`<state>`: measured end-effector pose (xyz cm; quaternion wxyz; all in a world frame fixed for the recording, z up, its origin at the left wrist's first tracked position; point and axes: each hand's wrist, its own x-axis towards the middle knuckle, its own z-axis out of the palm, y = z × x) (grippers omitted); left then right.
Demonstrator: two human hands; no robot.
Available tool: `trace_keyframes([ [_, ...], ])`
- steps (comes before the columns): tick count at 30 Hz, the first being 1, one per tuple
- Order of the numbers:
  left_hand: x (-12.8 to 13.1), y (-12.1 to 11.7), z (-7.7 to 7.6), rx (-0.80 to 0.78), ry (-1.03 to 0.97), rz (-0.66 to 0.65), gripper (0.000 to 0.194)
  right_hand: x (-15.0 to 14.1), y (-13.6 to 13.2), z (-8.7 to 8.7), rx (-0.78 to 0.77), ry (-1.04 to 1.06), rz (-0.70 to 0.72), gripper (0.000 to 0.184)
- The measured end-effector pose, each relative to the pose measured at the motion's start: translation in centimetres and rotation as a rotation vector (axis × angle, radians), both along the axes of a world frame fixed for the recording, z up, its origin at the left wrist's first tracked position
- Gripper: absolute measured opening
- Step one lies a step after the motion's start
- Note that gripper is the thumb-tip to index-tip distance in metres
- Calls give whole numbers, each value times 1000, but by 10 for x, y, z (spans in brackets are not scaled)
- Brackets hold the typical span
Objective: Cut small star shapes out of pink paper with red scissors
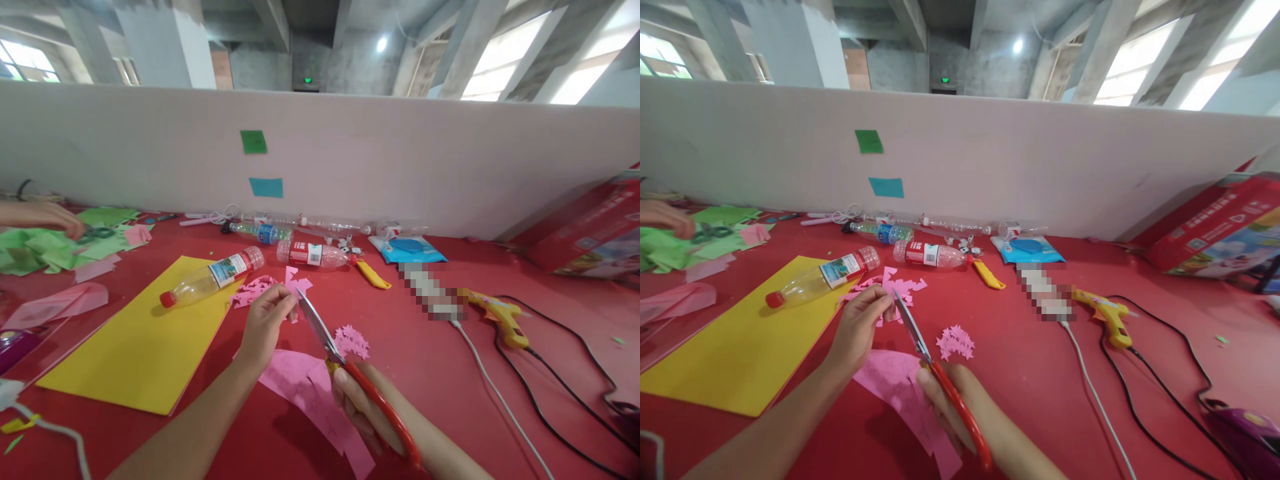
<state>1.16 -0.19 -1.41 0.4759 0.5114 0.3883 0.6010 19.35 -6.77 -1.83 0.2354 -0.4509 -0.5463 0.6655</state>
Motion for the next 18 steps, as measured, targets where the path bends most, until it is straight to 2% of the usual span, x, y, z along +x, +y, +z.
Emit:
trace_keyframes([
  [8,5,-1,-4,-20,-22,37,26,-6,-4,-1,-29,11,-24,65],
  [18,8,-2,-7,-43,-61,56,27,-8,-5,-4,91,-53,-53,63],
])
